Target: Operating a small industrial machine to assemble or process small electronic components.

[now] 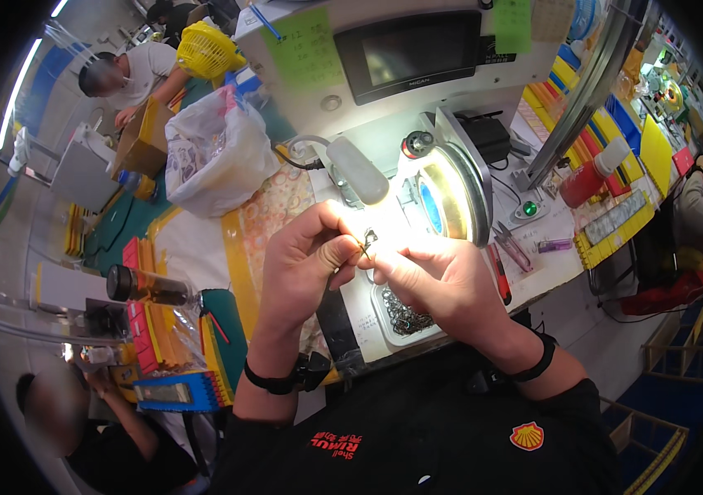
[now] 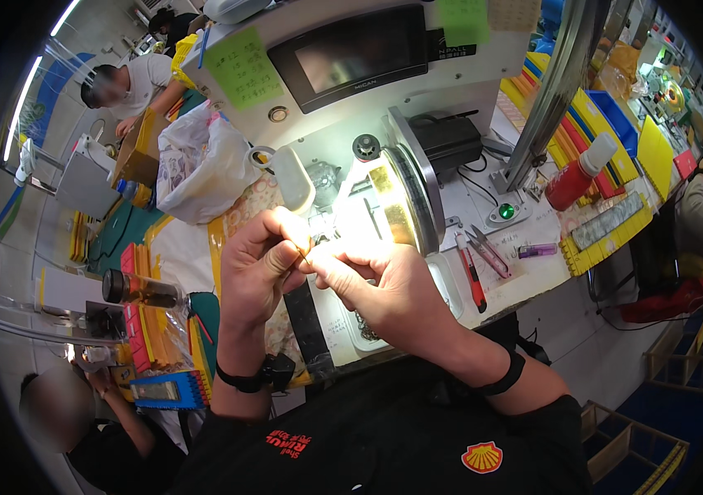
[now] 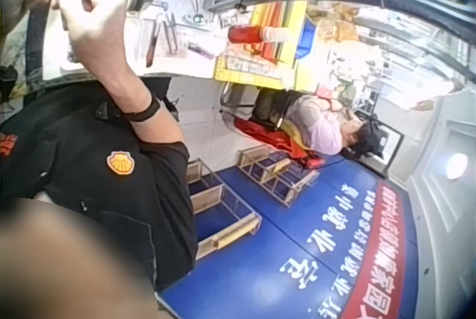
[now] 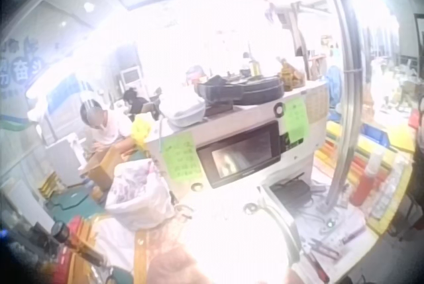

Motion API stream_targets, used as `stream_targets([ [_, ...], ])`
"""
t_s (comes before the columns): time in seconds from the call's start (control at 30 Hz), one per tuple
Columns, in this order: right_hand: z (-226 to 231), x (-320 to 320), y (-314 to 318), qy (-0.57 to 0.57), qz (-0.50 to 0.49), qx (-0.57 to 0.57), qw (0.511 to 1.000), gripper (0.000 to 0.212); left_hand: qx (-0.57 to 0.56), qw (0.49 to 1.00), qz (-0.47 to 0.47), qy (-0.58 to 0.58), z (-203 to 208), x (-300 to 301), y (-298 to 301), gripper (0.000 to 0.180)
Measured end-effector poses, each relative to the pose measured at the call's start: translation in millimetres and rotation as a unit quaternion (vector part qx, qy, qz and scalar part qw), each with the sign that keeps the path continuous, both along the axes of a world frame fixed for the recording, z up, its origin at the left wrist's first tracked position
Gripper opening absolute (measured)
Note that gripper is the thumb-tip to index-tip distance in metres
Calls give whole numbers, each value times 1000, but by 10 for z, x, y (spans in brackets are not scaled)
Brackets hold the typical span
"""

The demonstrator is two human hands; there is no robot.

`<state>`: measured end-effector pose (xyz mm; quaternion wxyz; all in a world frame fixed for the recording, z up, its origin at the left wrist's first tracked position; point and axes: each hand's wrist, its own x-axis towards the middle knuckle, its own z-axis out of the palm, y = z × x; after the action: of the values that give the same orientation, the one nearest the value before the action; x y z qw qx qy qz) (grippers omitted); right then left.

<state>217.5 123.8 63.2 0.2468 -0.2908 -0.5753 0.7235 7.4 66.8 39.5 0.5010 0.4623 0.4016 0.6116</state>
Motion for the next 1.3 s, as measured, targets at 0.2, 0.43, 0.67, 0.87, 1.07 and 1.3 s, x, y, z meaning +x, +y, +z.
stream_targets([
  [0.2, 0, 0, 3, -21, -1, 18, 1000, 30, 0, 1000, 4, 8, 2, 7, -5, 10],
  [0.43, -105, -19, -9, 6, -9, 39, 999, 31, 4, 1000, 7, 6, -11, 17, -12, 9],
  [0.67, -11, -39, -26, 22, -2, -30, 999, 27, 16, 1000, 7, -3, -19, 26, -8, 10],
  [0.87, -34, -48, -30, 42, 2, -37, 998, 26, 20, 1000, 2, -8, -22, 25, -7, 11],
  [1.07, -63, -39, -19, 42, 5, -32, 999, 26, 21, 1000, 1, -5, -21, 32, -7, 11],
  [1.3, -59, -47, -16, 43, 4, -35, 998, 26, 19, 1000, 3, 2, 3, 35, -6, 10],
])
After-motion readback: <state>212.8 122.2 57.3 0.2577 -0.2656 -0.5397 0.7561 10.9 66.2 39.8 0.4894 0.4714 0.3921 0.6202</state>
